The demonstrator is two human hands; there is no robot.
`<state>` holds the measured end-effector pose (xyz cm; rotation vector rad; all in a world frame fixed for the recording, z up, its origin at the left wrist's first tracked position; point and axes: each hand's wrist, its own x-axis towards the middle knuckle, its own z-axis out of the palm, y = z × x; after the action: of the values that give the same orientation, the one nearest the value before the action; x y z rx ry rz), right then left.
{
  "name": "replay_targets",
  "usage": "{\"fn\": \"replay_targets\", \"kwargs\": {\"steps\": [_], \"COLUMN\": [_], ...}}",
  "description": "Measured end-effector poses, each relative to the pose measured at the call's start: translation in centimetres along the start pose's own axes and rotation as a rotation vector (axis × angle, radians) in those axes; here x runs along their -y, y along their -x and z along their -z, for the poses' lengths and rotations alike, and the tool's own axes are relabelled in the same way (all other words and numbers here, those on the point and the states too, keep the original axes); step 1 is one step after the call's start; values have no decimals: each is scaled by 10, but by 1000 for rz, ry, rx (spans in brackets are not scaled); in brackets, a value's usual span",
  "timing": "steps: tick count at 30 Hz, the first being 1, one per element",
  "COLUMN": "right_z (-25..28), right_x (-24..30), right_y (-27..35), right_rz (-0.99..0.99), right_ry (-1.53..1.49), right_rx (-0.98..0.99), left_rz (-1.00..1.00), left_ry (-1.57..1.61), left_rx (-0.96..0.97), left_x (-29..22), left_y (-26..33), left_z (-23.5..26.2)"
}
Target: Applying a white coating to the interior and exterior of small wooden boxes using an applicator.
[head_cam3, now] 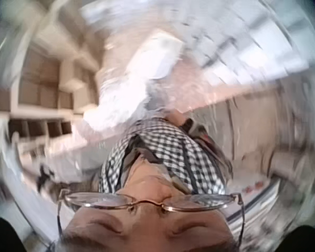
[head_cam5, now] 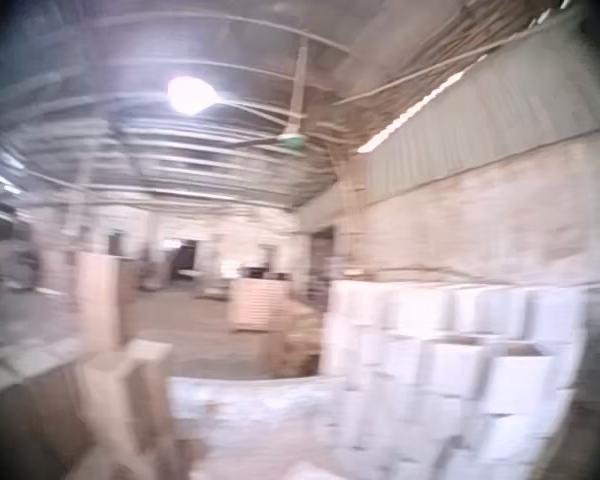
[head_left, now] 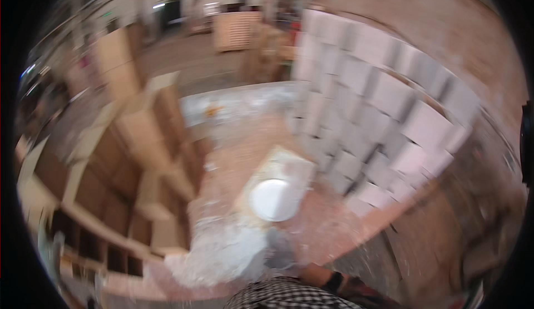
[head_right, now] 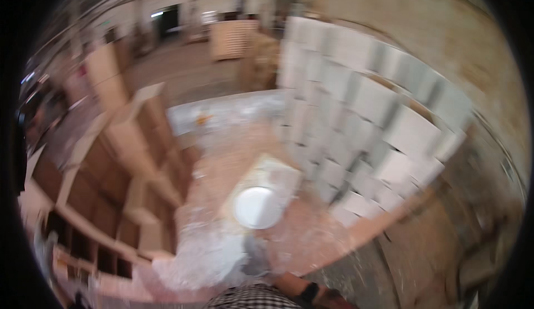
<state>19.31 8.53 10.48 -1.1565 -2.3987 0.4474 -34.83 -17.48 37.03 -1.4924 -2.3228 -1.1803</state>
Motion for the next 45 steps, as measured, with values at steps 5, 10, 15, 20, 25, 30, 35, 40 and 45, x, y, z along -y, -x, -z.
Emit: {"fn": "replay_targets", "kwargs": {"steps": [5,10,15,20,25,30,35,40,45], "right_z": [35,24,21,17,11,4,-1,-5,-8], "right_x": [-23,-4,-7,-6,-9,-8,-18,-36,-62], "right_y": [5,-12,-23,-34,-40,-46,-46,-25,10], "right_rz": [-33,-48,-67,-103,-149,-187,-328,-602,-824], "right_ry": [-69,-154,-198,-250,-351,-531,-818,-1341,-1774], "right_rx": [-63,-34,11,37,59,96,139,199,258], "left_rz": [203,417,391,31,70,300,347,263,199], "left_ry": [-189,-116,-164,-421,-439,-206,234,320,645], "left_rx": [-504,-618,-786,-842,-860,-847,-732,-645,-635], "left_x": [-20,13,-1,-52,-93,-65,-87,-125,-132], "left_y": [-28,-22,-17,-30,-69,-102,-101,-84,-90], "left_z": [-33,-34,-48,-66,-79,-65,-78,-92,-112]}}
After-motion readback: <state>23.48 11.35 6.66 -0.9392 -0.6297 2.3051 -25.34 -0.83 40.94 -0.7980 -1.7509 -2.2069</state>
